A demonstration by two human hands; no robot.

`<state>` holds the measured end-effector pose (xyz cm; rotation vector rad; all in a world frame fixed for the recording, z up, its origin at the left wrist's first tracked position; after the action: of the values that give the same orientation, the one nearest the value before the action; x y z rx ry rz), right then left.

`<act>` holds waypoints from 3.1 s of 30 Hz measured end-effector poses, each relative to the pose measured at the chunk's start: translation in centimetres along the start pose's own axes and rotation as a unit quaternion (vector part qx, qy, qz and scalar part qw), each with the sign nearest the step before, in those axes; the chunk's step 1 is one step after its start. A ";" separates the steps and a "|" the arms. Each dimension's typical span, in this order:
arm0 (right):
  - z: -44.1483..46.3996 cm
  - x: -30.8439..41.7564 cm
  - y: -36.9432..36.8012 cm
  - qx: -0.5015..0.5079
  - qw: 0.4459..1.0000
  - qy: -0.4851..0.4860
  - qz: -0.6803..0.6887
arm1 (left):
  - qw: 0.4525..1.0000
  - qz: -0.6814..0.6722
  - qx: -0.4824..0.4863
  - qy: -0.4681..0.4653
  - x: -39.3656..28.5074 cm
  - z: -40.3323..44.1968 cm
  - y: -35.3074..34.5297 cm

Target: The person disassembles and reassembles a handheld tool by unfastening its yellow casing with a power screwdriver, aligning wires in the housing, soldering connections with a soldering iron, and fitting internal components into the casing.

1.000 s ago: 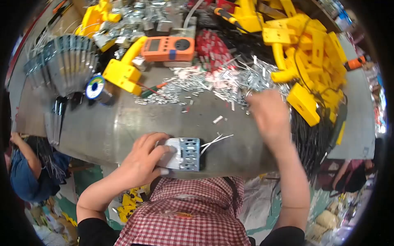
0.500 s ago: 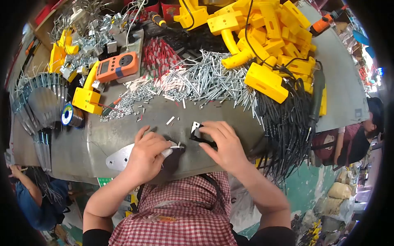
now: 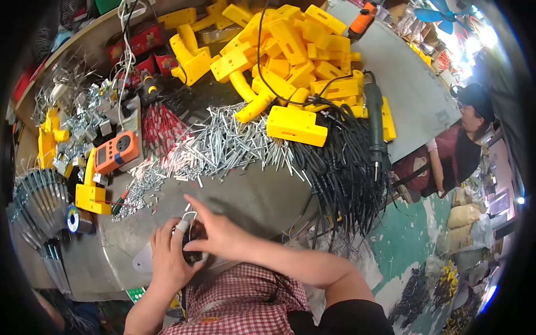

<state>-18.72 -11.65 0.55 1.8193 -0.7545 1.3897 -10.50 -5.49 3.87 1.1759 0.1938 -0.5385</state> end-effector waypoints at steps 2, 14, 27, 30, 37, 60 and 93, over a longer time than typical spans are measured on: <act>0.9 2.6 6.5 -0.090 0.971 0.063 -0.213 | 0.999 -0.034 -0.007 -0.017 -1.0 0.6 0.3; -2.9 5.3 10.0 -0.114 0.975 0.147 -0.122 | 0.953 -0.297 0.013 0.060 -1.1 2.7 0.3; 1.9 11.6 21.8 -0.316 0.691 0.313 -0.570 | 0.898 -0.357 -0.127 0.224 8.8 -0.8 7.3; 2.0 7.4 18.6 -0.159 0.657 0.263 -0.688 | 0.846 -0.431 -0.163 0.268 9.8 -0.9 7.7; 1.6 6.7 21.7 -0.312 0.665 0.263 -0.626 | 0.745 -0.562 -0.229 0.275 9.8 -1.0 6.4; 5.0 2.8 16.1 -0.174 0.697 0.077 -0.691 | 0.755 -0.510 -0.271 0.310 11.7 -3.2 5.8; 5.2 10.3 3.2 -0.057 0.969 0.236 -0.044 | 0.775 -0.547 -0.191 0.253 8.5 -0.6 3.8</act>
<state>-15.78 -18.02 10.29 1.3379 -0.4833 1.6003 -1.28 -6.43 3.27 0.6747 1.4566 -1.1129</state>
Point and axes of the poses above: each hand's wrist, its own z-axis towards the middle knuckle, its own y-axis out of the back of the hand, x = y × z, the point moved 10 cm from there along z, towards the middle knuckle, and after that the axes turned 6 degrees about -x, right-handed, at the moved point
